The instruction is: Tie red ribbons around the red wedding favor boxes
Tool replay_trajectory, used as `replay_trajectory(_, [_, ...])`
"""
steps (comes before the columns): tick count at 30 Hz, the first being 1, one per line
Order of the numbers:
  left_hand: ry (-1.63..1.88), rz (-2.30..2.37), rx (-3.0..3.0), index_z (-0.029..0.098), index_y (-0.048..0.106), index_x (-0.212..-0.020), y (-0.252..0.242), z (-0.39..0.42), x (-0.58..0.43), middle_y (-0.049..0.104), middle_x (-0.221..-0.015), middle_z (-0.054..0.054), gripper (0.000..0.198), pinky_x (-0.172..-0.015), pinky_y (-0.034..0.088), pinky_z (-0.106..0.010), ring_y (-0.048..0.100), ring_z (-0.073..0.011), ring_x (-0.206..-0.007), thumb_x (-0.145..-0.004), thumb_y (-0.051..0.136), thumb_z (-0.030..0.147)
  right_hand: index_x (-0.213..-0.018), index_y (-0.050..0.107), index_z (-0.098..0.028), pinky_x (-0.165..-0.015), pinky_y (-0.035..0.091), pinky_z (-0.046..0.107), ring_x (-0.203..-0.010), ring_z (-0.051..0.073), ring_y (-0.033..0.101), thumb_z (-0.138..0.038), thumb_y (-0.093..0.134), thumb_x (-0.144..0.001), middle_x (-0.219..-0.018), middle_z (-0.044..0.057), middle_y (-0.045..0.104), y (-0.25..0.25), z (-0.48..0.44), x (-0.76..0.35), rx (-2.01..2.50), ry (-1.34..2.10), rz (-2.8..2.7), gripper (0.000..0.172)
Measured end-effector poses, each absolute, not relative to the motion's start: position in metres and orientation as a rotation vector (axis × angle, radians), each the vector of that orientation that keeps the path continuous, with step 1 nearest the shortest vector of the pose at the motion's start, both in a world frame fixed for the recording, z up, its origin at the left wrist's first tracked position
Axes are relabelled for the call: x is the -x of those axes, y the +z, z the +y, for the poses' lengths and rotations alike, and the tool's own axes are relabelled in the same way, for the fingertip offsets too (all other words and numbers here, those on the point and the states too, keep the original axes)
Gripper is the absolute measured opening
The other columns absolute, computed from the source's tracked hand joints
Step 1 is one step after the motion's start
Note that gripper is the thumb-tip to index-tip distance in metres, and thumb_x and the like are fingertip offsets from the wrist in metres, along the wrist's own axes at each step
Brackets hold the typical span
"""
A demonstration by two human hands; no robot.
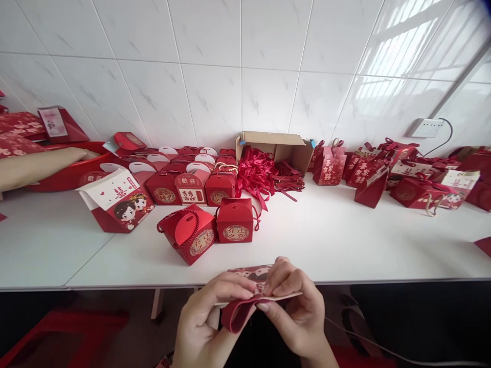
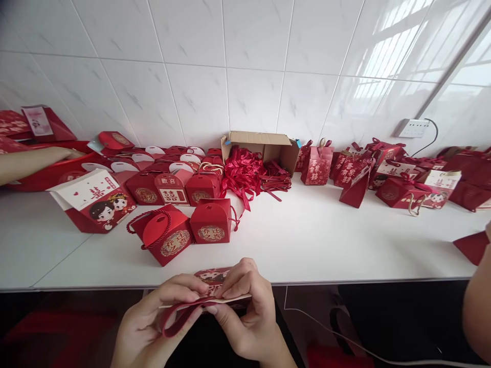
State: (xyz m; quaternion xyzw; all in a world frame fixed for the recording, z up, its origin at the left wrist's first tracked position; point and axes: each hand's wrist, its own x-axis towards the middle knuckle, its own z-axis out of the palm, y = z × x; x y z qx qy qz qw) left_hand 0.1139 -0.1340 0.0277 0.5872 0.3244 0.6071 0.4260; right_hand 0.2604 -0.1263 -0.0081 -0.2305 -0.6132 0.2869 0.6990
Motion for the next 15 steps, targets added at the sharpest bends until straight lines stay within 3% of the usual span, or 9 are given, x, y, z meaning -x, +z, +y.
replay_trajectory(4, [1.497, 0.931, -1.389, 0.022, 0.069, -0.08, 0.028, -0.137, -0.116, 0.072, -0.08, 0.0, 0.011, -0.071, 0.057, -0.019, 0.07, -0.0147, -0.076, -0.073, 0.077, 0.022, -0.086, 0.052, -0.023, -0.067, 0.043, 0.035, -0.071, 0.018, 0.055, -0.007, 0.068, -0.078, -0.076, 0.002, 0.06, -0.007, -0.128, -0.259, 0.547, 0.641, -1.361, 0.024])
replay_trajectory(8, [1.478, 1.06, -1.245, 0.024, 0.064, -0.104, 0.029, -0.141, -0.119, 0.07, -0.072, 0.003, 0.039, -0.066, 0.057, -0.018, 0.069, -0.013, -0.067, -0.07, 0.08, 0.028, -0.085, 0.05, -0.024, -0.07, 0.044, 0.036, -0.073, 0.019, 0.052, -0.01, 0.068, -0.079, -0.075, 0.001, 0.059, -0.005, -0.133, -0.253, 0.611, 0.689, -1.319, 0.024])
replay_trajectory(11, [1.492, 1.064, -1.209, 0.021, 0.061, -0.111, 0.031, -0.138, -0.123, 0.07, -0.069, 0.002, 0.047, -0.066, 0.058, -0.019, 0.068, -0.0138, -0.067, -0.069, 0.081, 0.029, -0.085, 0.049, -0.025, -0.071, 0.046, 0.035, -0.074, 0.018, 0.053, -0.011, 0.067, -0.081, -0.074, 0.0, 0.058, -0.007, -0.132, -0.251, 0.618, 0.699, -1.273, 0.023])
replay_trajectory(15, [1.557, 1.063, -1.196, 0.021, 0.058, -0.112, 0.036, -0.127, -0.125, 0.069, -0.069, 0.002, 0.048, -0.069, 0.058, -0.021, 0.069, -0.0152, -0.071, -0.07, 0.08, 0.03, -0.104, 0.05, -0.028, -0.066, 0.051, 0.03, -0.076, 0.017, 0.059, -0.019, 0.07, -0.082, -0.091, 0.001, 0.06, -0.009, -0.124, -0.27, 0.741, 0.754, -1.322, 0.031])
